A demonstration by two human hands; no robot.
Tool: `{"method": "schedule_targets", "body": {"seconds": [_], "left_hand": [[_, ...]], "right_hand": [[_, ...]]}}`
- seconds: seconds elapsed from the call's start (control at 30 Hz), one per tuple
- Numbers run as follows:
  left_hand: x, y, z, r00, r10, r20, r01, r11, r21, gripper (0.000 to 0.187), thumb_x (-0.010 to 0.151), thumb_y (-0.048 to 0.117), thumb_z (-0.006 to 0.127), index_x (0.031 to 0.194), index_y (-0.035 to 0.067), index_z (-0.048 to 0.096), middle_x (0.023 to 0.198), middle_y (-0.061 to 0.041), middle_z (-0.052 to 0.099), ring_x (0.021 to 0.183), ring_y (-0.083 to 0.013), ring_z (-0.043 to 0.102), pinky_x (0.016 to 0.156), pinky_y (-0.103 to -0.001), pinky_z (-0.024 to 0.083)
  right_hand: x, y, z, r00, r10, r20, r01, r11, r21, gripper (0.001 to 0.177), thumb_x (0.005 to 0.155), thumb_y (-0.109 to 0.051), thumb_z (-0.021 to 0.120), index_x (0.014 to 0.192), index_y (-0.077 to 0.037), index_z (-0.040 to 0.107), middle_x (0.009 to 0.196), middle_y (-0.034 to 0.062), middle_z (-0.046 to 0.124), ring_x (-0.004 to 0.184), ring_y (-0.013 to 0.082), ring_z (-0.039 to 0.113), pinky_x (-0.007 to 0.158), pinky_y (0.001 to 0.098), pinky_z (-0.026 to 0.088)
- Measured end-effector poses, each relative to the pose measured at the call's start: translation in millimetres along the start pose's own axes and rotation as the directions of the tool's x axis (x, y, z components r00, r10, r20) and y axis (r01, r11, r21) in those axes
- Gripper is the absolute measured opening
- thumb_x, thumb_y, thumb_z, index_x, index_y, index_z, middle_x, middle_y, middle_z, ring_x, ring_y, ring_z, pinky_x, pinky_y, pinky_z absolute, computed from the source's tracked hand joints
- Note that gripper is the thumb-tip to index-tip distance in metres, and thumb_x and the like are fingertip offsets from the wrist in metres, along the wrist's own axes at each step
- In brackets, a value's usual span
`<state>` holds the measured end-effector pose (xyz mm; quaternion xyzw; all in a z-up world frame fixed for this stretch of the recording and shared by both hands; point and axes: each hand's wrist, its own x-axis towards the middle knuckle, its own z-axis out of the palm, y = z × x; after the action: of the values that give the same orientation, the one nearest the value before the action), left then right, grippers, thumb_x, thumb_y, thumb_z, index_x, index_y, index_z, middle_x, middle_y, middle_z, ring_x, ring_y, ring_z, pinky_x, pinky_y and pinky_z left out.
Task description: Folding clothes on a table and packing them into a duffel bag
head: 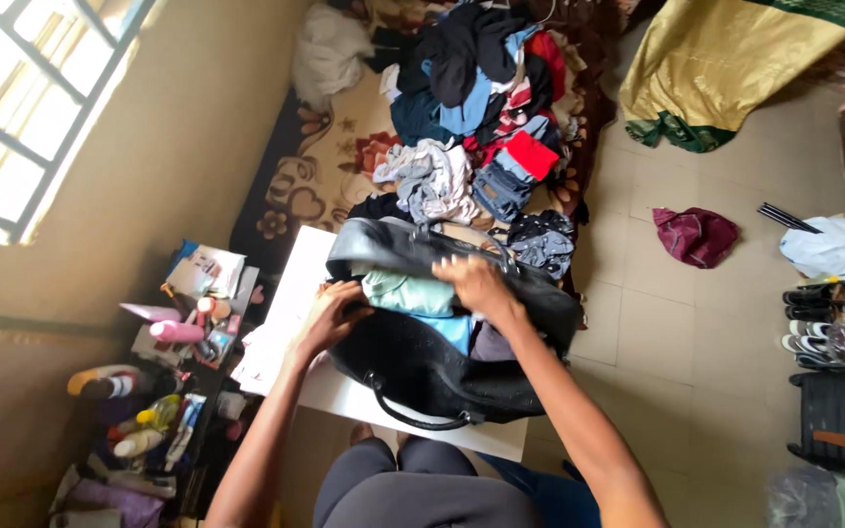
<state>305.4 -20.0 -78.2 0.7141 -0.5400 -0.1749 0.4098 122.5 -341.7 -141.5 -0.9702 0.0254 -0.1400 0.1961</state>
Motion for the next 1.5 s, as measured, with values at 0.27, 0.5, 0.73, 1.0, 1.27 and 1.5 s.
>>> {"method": "schedule_targets", "body": {"seconds": [0.27, 0.5, 0.73, 1.0, 1.27, 1.5], "left_hand": [[-6, -29, 28, 0.991, -0.036, -0.128, 0.054, 0.989, 0.139, 0.028, 0.094, 0.052, 0.079, 0.096, 0.025, 0.073, 0.096, -0.001, 0.065, 0.1, -0.0287, 0.063, 0.098, -0.045, 0.045], [-52, -6, -14, 0.88, -0.151, -0.451, 0.16, 0.987, -0.019, 0.028, 0.092, 0.027, 0.084, 0.118, 0.02, 0.077, 0.12, -0.01, 0.067, 0.118, -0.04, 0.064, 0.107, -0.053, 0.05], [-151, -20, -17, 0.723, -0.323, -0.611, 0.333, 0.937, -0.101, 0.025, 0.092, 0.015, 0.084, 0.117, 0.02, 0.078, 0.123, -0.01, 0.07, 0.118, -0.0375, 0.067, 0.099, -0.052, 0.055], [-144, 30, -8, 0.835, -0.152, -0.529, 0.024, 0.97, -0.241, 0.019, 0.106, 0.004, 0.075, 0.122, 0.005, 0.066, 0.112, -0.017, 0.072, 0.108, -0.0374, 0.075, 0.1, -0.06, 0.055], [-130, 104, 1, 0.925, -0.034, -0.378, -0.081, 0.955, -0.286, 0.102, 0.084, -0.022, 0.065, 0.172, 0.007, 0.022, 0.16, -0.032, 0.038, 0.11, -0.04, 0.049, 0.113, -0.065, 0.044], [-143, 139, 41, 0.998, 0.013, -0.067, -0.025, 0.985, -0.171, 0.067, 0.085, 0.011, 0.084, 0.148, 0.027, 0.068, 0.175, -0.02, 0.026, 0.162, -0.0541, 0.02, 0.13, -0.067, 0.014]], "right_hand": [[-49, -79, -20, 0.977, 0.212, 0.025, -0.208, 0.974, -0.093, 0.055, 0.103, -0.032, 0.065, 0.157, -0.042, 0.061, 0.156, 0.0036, 0.064, 0.146, 0.0387, 0.055, 0.117, 0.0611, 0.041], [-77, -144, -131, 0.908, 0.295, -0.297, -0.187, 0.921, 0.342, 0.039, 0.098, -0.017, 0.077, 0.136, -0.019, 0.078, 0.146, 0.0141, 0.07, 0.141, 0.0418, 0.059, 0.121, 0.0523, 0.041], [-245, -126, -116, 0.42, 0.771, -0.479, -0.613, 0.63, 0.477, 0.027, 0.101, -0.007, 0.078, 0.126, -0.018, 0.078, 0.134, 0.0082, 0.07, 0.133, 0.0359, 0.064, 0.111, 0.0702, 0.046], [-325, -197, -128, 0.188, 0.668, -0.72, -0.609, 0.654, 0.448, 0.029, 0.103, 0.0, 0.079, 0.129, -0.014, 0.077, 0.125, 0.006, 0.075, 0.123, 0.0269, 0.072, 0.107, 0.043, 0.057], [-350, -288, -107, 0.236, 0.801, -0.55, -0.597, 0.566, 0.569, 0.073, 0.099, 0.002, 0.072, 0.166, -0.003, 0.044, 0.148, 0.0254, 0.062, 0.128, 0.0424, 0.065, 0.11, 0.0563, 0.051], [-394, -317, -90, 0.248, 0.894, -0.374, -0.714, 0.43, 0.553, 0.061, 0.098, -0.007, 0.077, 0.156, -0.011, 0.062, 0.144, 0.0171, 0.07, 0.133, 0.0428, 0.065, 0.112, 0.0601, 0.049]]}}
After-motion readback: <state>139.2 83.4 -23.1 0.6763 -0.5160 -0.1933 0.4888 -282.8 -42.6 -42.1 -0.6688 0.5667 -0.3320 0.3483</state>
